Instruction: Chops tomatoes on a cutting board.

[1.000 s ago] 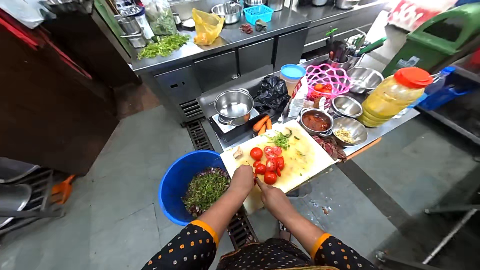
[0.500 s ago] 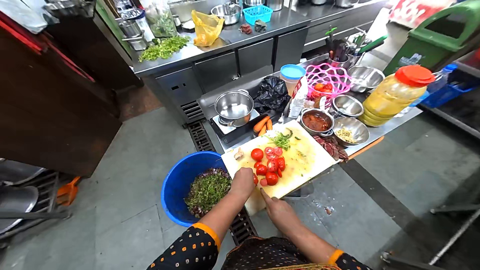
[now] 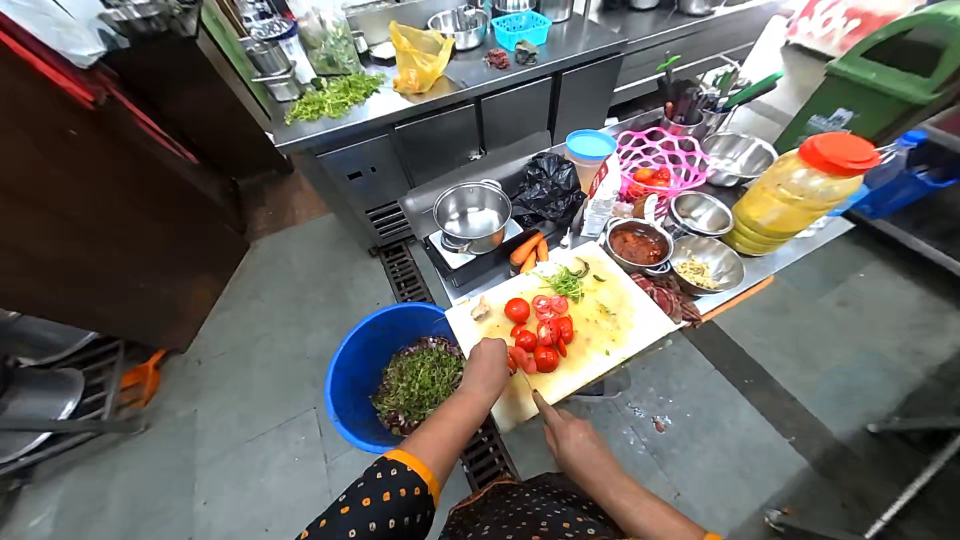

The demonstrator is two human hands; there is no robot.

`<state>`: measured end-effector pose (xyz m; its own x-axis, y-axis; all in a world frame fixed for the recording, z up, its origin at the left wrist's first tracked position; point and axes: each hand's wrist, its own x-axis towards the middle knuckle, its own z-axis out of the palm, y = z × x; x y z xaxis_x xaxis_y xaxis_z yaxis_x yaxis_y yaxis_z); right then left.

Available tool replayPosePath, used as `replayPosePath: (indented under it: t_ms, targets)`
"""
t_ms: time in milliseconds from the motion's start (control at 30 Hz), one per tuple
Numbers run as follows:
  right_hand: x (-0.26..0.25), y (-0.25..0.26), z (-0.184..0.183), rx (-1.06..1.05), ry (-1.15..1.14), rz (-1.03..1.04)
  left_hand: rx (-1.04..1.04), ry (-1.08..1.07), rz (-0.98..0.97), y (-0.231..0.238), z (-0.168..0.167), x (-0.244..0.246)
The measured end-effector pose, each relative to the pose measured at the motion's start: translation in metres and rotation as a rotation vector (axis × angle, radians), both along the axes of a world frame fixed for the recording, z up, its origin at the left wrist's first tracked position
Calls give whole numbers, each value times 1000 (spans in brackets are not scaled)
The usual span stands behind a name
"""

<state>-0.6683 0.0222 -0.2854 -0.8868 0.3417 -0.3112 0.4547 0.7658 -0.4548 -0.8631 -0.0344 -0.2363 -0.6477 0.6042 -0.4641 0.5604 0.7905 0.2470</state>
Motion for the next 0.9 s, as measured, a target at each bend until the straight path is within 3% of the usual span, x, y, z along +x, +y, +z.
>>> replayPosePath:
  t_ms: [100,200,400,500,600,767,900]
  targets:
    - [-25,0,15,-12,-10,24,-5,11,-12,-2,0,4]
    - [-51,4,0,-22,-54,39,-17,35,-16,-1,1,7]
    - [7,-6,-6,-27,-11,24,57,34,22,-11,-9,2]
    - [-14,-6,12,-16,2,37,31,38,13,-11,-6,6]
    - [-49,-2,3,-13,-61,56,-13,41,0,-7,1,10]
    - [-2,-4,-14,-13,-30,52,-2,39,9,-11,-5,7]
    - [-6,-8,9,8,33,42,2,42,25,-9,-5,6]
